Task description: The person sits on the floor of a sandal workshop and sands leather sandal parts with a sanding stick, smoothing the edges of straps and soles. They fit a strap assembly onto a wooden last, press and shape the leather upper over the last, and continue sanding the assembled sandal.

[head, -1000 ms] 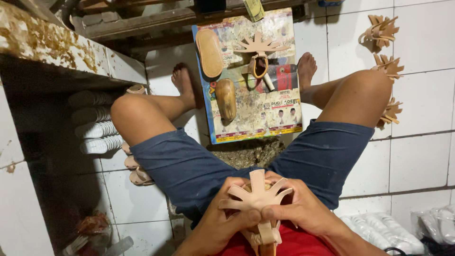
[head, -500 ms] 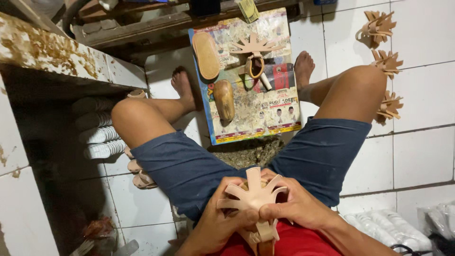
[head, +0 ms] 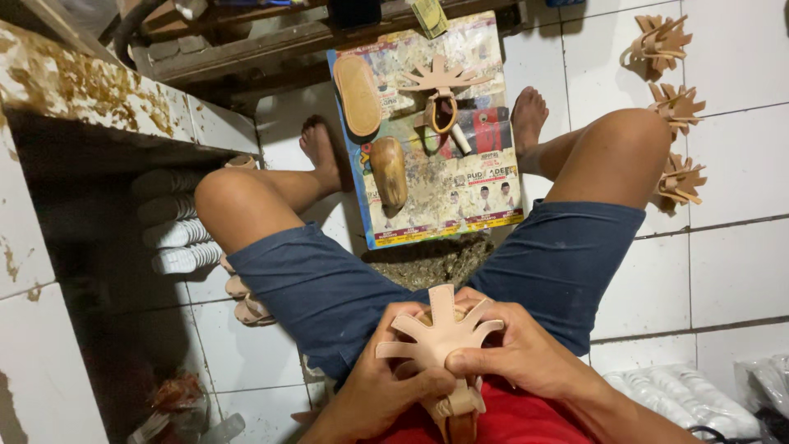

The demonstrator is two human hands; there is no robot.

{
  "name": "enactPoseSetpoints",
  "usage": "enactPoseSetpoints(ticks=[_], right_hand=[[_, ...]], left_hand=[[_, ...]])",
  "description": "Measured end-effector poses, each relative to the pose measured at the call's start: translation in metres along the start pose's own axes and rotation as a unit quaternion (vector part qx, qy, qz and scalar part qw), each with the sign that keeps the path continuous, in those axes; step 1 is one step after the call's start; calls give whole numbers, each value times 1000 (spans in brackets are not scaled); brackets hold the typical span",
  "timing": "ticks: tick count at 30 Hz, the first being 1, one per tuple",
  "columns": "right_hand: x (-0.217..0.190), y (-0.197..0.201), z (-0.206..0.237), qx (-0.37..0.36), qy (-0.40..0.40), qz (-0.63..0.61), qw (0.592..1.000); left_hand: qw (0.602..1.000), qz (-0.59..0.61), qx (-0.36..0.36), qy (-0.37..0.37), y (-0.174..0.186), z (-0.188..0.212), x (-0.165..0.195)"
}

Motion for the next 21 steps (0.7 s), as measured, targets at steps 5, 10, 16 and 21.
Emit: enactPoseSetpoints(ticks=[5,10,16,21], right_hand=[[-4,-3,-1,15,-47,15,999],[-5,-1,-2,-10,27,51,998],[5,1,-2,-8,-37,0,999],[8,1,-6,-16,-47,-31,998]], left_hand=[[995,-88,1,-40,3,-2,-3],[999,21,-22,-25,4,-1,-6],[999,45,-10,-21,2,-1,-2],[999,41,-3,-13,3,-3,1]])
Point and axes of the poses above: each hand's wrist, its own z-axis away from the middle knuckle, its own y-axis out of the back of the hand, x = y × z, the point moved 2 cm from there along -z, towards the middle knuckle, and after that the axes turned 4 degrees about z, right-handed, at the moved point
